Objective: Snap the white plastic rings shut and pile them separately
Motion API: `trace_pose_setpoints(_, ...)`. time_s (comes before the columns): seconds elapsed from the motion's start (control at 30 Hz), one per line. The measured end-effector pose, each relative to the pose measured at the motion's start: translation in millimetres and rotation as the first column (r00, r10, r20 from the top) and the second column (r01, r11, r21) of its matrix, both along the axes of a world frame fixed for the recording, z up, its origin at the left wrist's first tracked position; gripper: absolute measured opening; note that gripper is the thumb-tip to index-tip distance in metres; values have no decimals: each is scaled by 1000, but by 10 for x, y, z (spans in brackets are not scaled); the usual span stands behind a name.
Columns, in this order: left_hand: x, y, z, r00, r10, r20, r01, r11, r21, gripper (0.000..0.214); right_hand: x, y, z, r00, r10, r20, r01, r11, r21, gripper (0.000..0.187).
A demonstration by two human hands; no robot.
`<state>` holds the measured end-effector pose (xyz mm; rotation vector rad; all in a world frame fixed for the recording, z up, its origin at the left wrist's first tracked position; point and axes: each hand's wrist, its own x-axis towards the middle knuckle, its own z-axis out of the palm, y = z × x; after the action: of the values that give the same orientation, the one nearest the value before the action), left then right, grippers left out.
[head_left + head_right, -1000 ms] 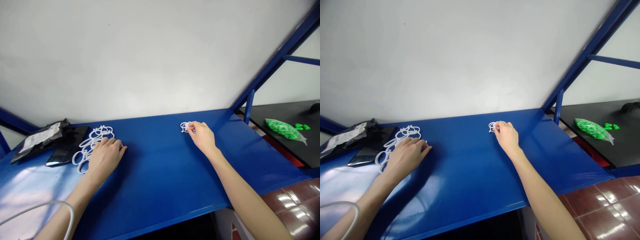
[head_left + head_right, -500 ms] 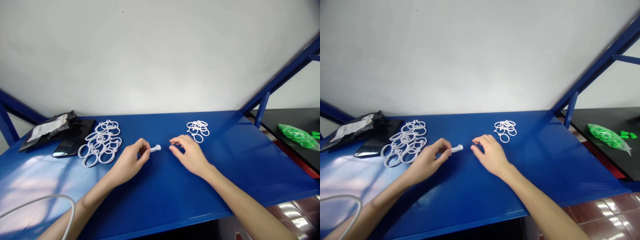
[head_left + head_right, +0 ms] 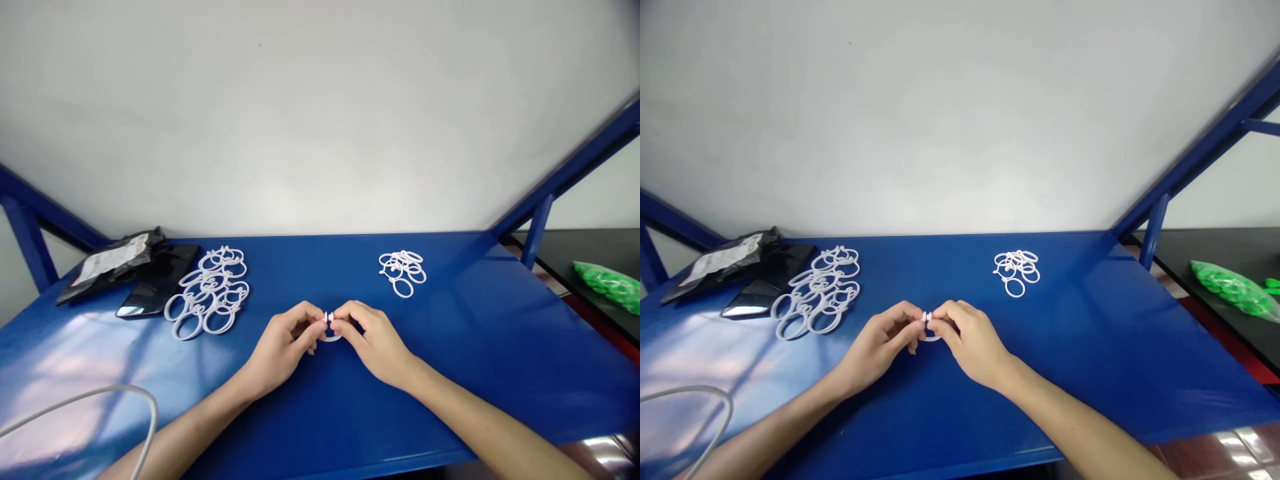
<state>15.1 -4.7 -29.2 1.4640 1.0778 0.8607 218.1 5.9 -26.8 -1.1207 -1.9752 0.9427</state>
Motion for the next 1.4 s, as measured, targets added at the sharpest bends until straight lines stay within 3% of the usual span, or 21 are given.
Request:
trace_pose_setpoints(0.13,28,3,-6,994,93,65,-90,995,-41,27,5,6,6,997,10,78,-15,998,65,17)
trace_pose_setpoints(0.27,16,6,-26,990,109,90,-104,993,-61,27,-4,8,25,993,37,114,-47,996,82,19)
trace_pose_setpoints(0.57,-9,-18,-58,999,-28,29,28,999,-32,25,119,-38,67,945,229,234,-264,955,132,24)
trace_pose_setpoints(0.67,-16,5,-17,996,-62,-62,66,996,61,22,94,-30,58,945,221,239,-259,956,140,23)
trace_pose_setpoints(0.73,-88,56,46,979,-54,-199,99,969,225,17,73,10,53,958,171,230,-215,959,185,19)
trace_pose_setpoints(0.8,-249,141,130,909,111,-401,74,905,419,17,107,95,48,966,66,249,-135,953,271,17)
trace_pose_setpoints(0.83,-362,192,173,829,261,-495,34,860,509,19,157,155,45,963,-15,269,-78,941,328,17)
trace_pose_setpoints(0.87,-490,247,212,692,427,-582,-24,819,573,21,229,224,39,948,-116,297,-8,923,385,17)
trace_pose_setpoints(0.9,-625,304,244,542,519,-660,-54,806,590,24,321,299,33,918,-237,317,76,891,448,18)
trace_pose_setpoints(0.97,-879,412,285,330,497,-803,-72,861,503,29,535,449,19,833,-432,345,206,822,531,18)
trace_pose_setpoints(1.03,-1064,497,295,216,364,-906,-82,931,355,31,729,569,5,739,-558,377,298,773,559,18)
trace_pose_setpoints(1.1,-1162,547,291,176,283,-943,-73,959,274,26,844,637,-7,661,-621,421,345,750,564,18)
trace_pose_setpoints(1.17,-1189,558,287,169,282,-944,-53,959,277,25,860,650,-17,627,-644,438,355,737,576,20)
trace_pose_setpoints(1.4,-1091,479,290,86,294,-952,-8,956,294,30,554,457,-26,728,-544,418,227,766,601,16)
